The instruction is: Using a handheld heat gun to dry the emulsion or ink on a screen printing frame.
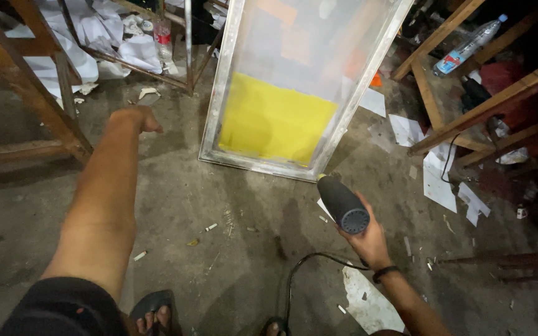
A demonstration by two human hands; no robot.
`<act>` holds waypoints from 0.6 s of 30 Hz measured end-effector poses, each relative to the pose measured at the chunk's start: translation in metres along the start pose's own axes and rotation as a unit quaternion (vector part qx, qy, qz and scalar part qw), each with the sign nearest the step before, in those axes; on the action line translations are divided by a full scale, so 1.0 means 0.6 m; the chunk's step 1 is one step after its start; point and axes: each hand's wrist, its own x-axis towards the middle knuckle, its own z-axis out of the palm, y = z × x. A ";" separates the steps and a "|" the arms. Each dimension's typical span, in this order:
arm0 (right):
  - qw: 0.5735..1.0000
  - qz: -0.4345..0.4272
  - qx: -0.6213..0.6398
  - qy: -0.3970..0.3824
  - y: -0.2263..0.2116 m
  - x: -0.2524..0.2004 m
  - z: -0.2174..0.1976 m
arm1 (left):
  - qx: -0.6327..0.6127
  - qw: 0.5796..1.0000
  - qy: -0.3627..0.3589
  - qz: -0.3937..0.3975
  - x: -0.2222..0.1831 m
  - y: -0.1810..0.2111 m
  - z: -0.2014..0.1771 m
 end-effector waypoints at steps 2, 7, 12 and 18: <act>1.000 0.009 -0.011 -0.004 0.004 0.001 0.001 | 0.018 0.999 0.018 0.028 0.057 -0.010 0.014; 1.000 0.010 -0.014 -0.007 0.004 0.000 0.003 | 0.050 0.998 0.013 0.046 0.027 0.003 0.005; 1.000 0.001 -0.011 -0.010 -0.006 0.000 0.014 | 0.047 0.995 0.060 0.061 0.114 -0.013 0.032; 0.999 -0.017 0.002 -0.031 -0.036 -0.004 0.020 | 0.019 0.998 0.032 0.048 0.077 -0.011 0.011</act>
